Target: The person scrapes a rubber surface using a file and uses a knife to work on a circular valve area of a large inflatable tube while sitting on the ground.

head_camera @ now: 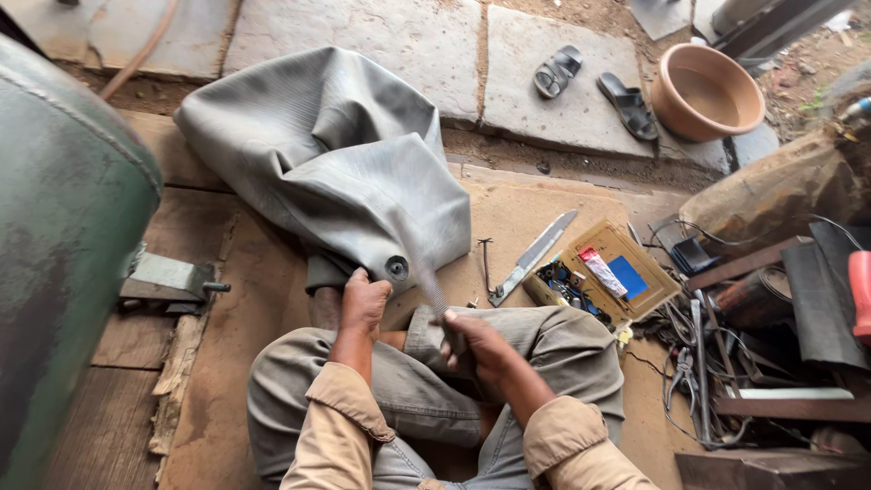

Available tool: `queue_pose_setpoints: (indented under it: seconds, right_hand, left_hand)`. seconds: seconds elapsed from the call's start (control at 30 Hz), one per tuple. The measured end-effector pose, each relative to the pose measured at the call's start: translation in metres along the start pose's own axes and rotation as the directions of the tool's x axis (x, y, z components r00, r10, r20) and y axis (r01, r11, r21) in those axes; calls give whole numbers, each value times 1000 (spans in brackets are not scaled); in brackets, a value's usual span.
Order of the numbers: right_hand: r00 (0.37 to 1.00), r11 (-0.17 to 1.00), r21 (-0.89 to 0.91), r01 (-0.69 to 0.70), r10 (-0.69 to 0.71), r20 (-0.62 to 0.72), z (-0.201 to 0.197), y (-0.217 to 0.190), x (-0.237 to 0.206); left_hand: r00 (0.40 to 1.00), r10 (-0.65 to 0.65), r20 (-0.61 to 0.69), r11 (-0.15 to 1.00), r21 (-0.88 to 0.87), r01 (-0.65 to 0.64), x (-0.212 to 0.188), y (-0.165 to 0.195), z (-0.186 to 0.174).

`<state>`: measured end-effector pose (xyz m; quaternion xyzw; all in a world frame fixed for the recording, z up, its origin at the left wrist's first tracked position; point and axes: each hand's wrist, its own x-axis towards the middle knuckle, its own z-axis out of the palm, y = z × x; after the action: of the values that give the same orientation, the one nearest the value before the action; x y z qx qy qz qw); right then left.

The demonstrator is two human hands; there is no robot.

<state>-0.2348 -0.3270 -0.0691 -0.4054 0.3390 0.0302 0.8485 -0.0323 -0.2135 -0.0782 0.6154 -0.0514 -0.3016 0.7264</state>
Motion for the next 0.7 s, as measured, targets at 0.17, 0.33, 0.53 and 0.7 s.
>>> queue_pose_setpoints:
  seconds: [0.17,0.33,0.53,0.7]
  right_hand:
    - [989,983,-177,50,-73,-125,8,11,1]
    - [946,960,-275,56,-139,-293,3,13,-22]
    - [964,941,-336,37,-123,-237,-16,20,-85]
    - [940,844,-506,176,-297,-168,14,28,-69]
  left_hand:
    - [999,-27,40,991,-132,32,9,-13,1]
    - [997,20,75,954,-300,4,13,-10,-5]
    - [982,-22,187,882,-460,107,4,0,-12]
    - [977,-19,212,862,-491,123,4,3,-8]
